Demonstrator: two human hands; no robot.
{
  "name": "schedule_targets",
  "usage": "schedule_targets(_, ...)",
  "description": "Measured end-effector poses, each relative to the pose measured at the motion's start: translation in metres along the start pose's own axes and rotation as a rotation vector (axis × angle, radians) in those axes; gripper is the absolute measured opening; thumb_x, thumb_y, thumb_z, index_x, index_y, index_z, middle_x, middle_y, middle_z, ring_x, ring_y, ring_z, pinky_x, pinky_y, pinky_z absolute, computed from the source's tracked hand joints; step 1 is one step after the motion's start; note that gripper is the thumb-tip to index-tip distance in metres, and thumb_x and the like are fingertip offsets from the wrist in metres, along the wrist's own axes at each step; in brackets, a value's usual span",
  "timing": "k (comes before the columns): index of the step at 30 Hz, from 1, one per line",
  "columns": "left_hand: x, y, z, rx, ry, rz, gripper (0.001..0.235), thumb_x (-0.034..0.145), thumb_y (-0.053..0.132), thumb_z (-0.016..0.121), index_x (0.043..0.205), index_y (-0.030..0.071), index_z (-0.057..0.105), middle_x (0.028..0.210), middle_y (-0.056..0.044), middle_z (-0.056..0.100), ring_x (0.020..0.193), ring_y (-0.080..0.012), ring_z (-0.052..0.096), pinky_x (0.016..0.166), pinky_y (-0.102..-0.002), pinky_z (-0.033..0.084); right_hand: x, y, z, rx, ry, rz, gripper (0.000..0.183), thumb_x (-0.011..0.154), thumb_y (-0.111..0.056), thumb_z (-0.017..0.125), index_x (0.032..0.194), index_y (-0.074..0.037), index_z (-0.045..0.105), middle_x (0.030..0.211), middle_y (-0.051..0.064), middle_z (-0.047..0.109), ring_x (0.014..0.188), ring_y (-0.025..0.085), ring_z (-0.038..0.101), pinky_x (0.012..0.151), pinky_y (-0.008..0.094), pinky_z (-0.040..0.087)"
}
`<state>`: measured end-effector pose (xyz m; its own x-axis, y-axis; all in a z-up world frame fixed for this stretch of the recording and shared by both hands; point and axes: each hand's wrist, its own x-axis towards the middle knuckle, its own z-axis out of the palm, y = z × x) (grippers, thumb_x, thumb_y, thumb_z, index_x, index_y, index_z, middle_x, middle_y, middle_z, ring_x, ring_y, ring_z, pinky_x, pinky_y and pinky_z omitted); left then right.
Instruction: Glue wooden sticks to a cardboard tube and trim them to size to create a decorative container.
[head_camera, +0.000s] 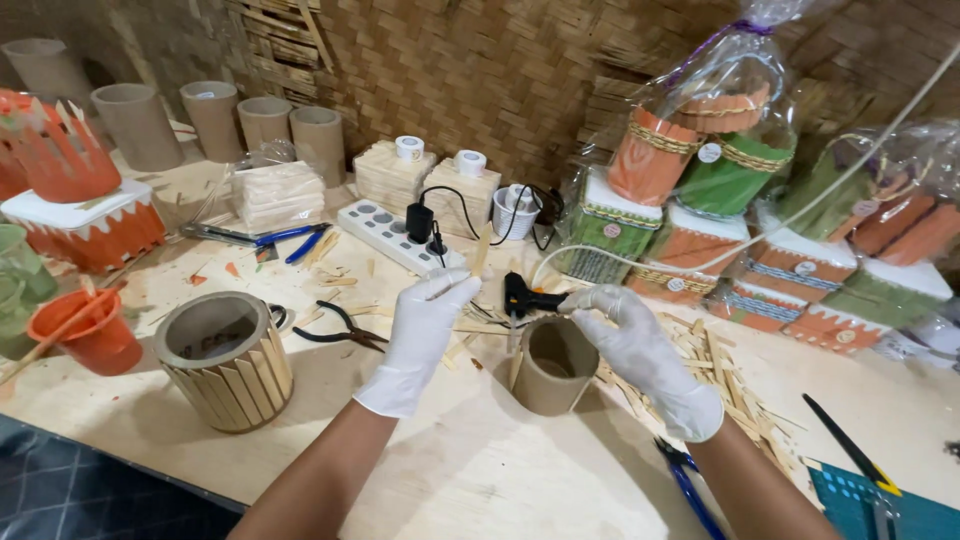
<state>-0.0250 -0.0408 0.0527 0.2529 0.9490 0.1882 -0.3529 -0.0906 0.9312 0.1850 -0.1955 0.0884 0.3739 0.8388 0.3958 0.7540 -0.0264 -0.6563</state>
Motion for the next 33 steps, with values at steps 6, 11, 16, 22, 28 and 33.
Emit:
schedule_targets(6,-0.117,0.097,0.019,0.034,-0.287,-0.309,0.021,0.084,0.004,0.077,0.104,0.003,0.084,0.105,-0.009,0.085,0.099,-0.0126,0.075,0.1,-0.026,0.055,-0.09,-0.037,-0.03,0.184,-0.23,-0.058,0.033,0.094,-0.04,0.059,0.104,-0.018,0.08,0.109,0.0,0.079,0.107,0.016,0.072,0.1,0.036,0.048)
schedule_targets(11,-0.205,0.012,0.003,0.143,-0.345,-0.193,0.012,0.073,0.0,0.09,0.082,0.006,0.084,0.085,-0.005,0.08,0.081,-0.0126,0.072,0.079,-0.025,0.056,-0.187,-0.036,-0.019,0.882,-0.249,0.231,0.034,0.084,-0.027,0.078,0.104,0.001,0.075,0.109,0.016,0.08,0.1,0.025,0.073,0.094,0.037,0.055)
schedule_targets(16,-0.257,-0.028,0.011,-0.022,-0.488,-0.218,0.025,0.069,-0.003,0.093,0.092,0.008,0.09,0.108,0.0,0.059,0.107,-0.0125,0.067,0.092,-0.029,0.064,-0.259,0.007,-0.004,1.101,-0.176,0.41,0.019,0.081,0.001,0.083,0.097,0.004,0.073,0.103,0.018,0.078,0.092,0.025,0.071,0.086,0.035,0.052)
schedule_targets(22,-0.269,0.002,0.03,0.006,-0.608,-0.3,0.009,0.079,0.001,0.085,0.087,0.004,0.087,0.095,0.0,0.069,0.1,-0.0127,0.061,0.089,-0.027,0.05,-0.299,0.022,0.026,1.199,0.097,0.438,0.018,0.076,0.004,0.084,0.088,0.005,0.071,0.086,0.018,0.076,0.077,0.023,0.068,0.075,0.033,0.051)
schedule_targets(28,-0.277,0.006,0.041,-0.067,-0.501,-0.339,0.008,0.077,-0.002,0.081,0.085,-0.002,0.084,0.099,-0.003,0.06,0.095,-0.0173,0.064,0.085,-0.03,0.053,-0.305,0.022,0.045,1.259,0.266,0.327,0.022,0.075,-0.008,0.088,0.085,0.002,0.072,0.079,0.014,0.075,0.071,0.019,0.064,0.069,0.033,0.049)
schedule_targets(33,-0.273,0.025,0.051,-0.009,-0.614,-0.37,0.03,0.083,0.0,0.076,0.113,0.003,0.07,0.096,-0.01,0.078,0.079,-0.0129,0.069,0.079,-0.026,0.058,-0.3,0.012,0.028,1.37,0.326,0.327,0.014,0.077,0.001,0.081,0.073,0.006,0.068,0.078,0.024,0.074,0.07,0.031,0.068,0.075,0.039,0.054)
